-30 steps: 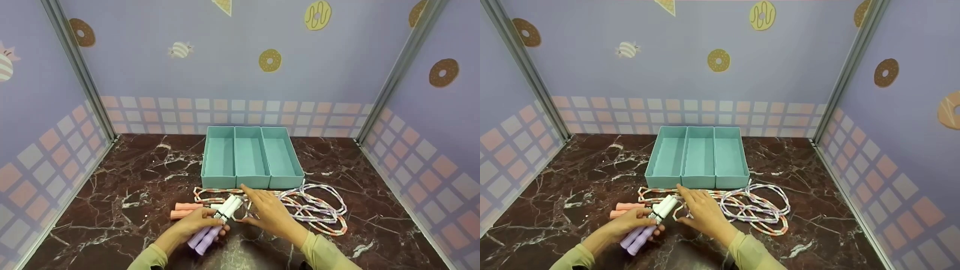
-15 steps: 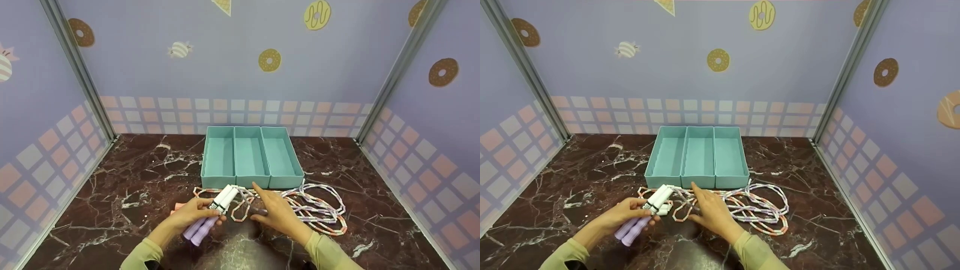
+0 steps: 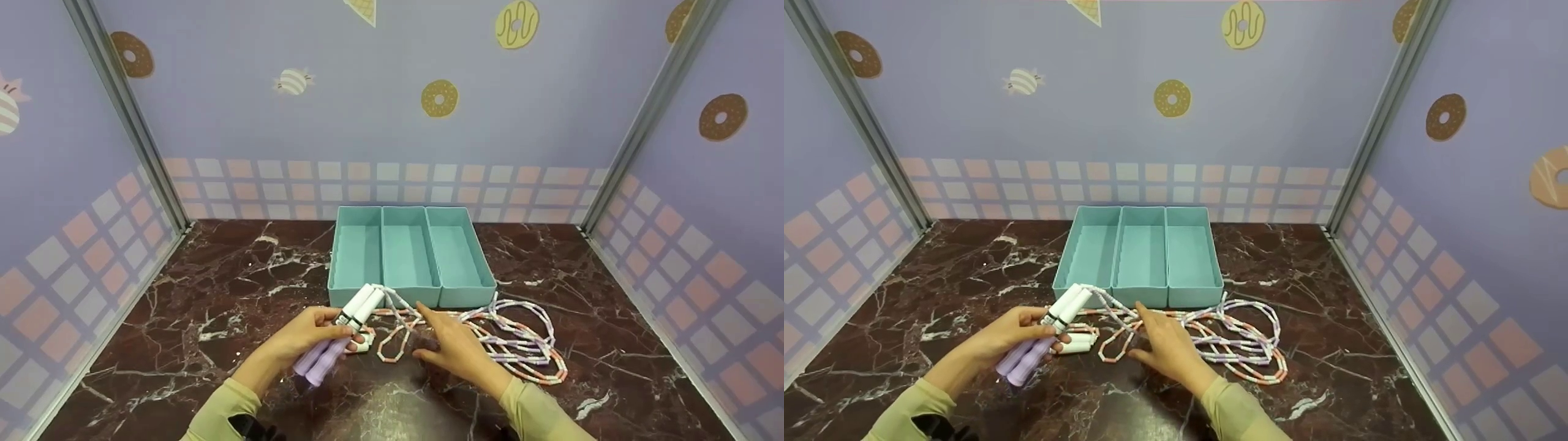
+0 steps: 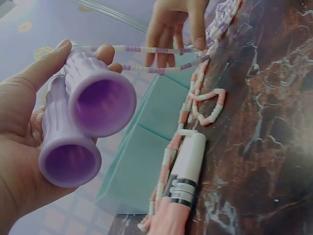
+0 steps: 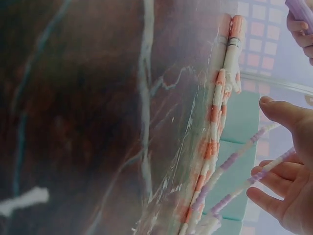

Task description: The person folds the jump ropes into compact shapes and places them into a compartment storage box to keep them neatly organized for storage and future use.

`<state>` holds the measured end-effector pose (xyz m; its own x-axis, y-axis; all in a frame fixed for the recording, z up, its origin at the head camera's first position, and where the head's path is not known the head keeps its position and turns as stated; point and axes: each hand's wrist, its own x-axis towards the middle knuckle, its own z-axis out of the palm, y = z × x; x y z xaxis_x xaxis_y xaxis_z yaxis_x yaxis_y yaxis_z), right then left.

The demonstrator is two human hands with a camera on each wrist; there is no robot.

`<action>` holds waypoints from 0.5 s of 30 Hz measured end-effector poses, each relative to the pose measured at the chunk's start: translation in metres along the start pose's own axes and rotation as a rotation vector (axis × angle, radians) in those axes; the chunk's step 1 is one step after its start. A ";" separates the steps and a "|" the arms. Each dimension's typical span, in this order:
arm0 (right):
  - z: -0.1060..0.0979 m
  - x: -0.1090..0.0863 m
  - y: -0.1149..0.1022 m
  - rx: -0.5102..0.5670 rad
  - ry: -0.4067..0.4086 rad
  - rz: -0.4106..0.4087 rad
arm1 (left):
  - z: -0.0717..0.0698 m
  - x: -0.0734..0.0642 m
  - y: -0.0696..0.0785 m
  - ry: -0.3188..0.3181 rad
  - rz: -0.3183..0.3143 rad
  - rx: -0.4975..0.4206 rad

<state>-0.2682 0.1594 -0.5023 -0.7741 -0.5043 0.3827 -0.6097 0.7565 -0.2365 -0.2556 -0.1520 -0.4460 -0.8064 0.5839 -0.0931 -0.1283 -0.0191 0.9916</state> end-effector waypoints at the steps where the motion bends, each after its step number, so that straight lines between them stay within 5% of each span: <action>1: 0.000 0.000 0.001 0.001 -0.001 0.005 | 0.000 0.000 0.002 0.002 0.000 0.005; 15: 0.005 -0.003 0.016 0.094 0.018 0.068 | -0.005 0.001 0.020 0.011 0.053 -0.015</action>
<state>-0.2765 0.1707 -0.5118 -0.8118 -0.4448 0.3783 -0.5696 0.7460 -0.3451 -0.2621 -0.1556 -0.4265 -0.8186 0.5730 -0.0411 -0.0932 -0.0619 0.9937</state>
